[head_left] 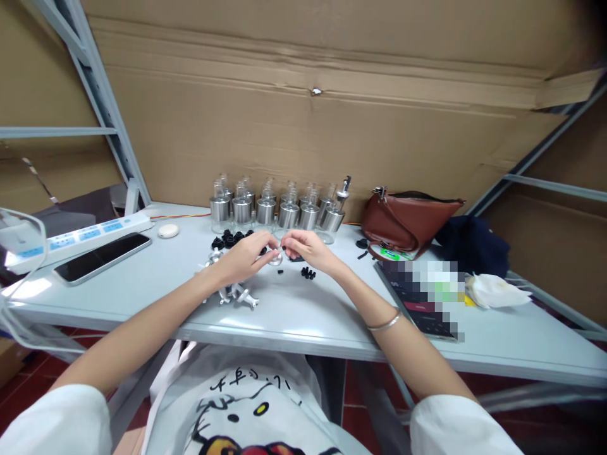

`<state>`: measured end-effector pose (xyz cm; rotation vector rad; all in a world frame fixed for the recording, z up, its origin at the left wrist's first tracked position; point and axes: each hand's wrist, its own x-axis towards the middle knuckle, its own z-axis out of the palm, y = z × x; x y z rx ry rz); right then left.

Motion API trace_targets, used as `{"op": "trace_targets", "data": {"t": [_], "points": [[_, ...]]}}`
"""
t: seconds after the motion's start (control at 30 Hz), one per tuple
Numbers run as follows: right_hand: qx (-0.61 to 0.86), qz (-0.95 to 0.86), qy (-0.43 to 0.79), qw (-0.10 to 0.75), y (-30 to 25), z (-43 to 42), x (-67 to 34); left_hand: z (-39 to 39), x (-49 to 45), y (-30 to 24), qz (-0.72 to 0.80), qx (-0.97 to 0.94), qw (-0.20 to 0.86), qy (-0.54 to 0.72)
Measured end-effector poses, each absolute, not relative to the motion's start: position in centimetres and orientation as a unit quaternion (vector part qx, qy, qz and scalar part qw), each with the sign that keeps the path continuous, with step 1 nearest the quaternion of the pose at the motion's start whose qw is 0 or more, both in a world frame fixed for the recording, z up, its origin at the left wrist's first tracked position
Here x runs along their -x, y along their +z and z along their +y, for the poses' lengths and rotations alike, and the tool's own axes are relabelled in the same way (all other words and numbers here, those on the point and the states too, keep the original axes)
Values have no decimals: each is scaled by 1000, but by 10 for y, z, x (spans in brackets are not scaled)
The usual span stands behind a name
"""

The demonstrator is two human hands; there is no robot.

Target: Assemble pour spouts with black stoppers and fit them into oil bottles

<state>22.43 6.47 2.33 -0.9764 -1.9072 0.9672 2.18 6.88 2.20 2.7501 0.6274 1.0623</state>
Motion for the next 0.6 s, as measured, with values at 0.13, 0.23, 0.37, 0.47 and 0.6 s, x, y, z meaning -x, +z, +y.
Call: {"op": "trace_targets", "data": {"t": [0.13,0.23,0.37,0.47,0.6], "points": [[418,-836,246,256,32,63,-239,69,-17,27,252,-877,43,408],[408,-886,180,128,32,61,-240,70,-15,27,278,-869,32,409],[396,-902,162,66,27,59,-232,69,-17,25,270,-887,16,374],[407,-898,148,81,27,56,-227,68,-18,24,267,-893,9,363],[389,-904,143,109,29,53,-225,68,-18,24,267,-891,9,367]]}}
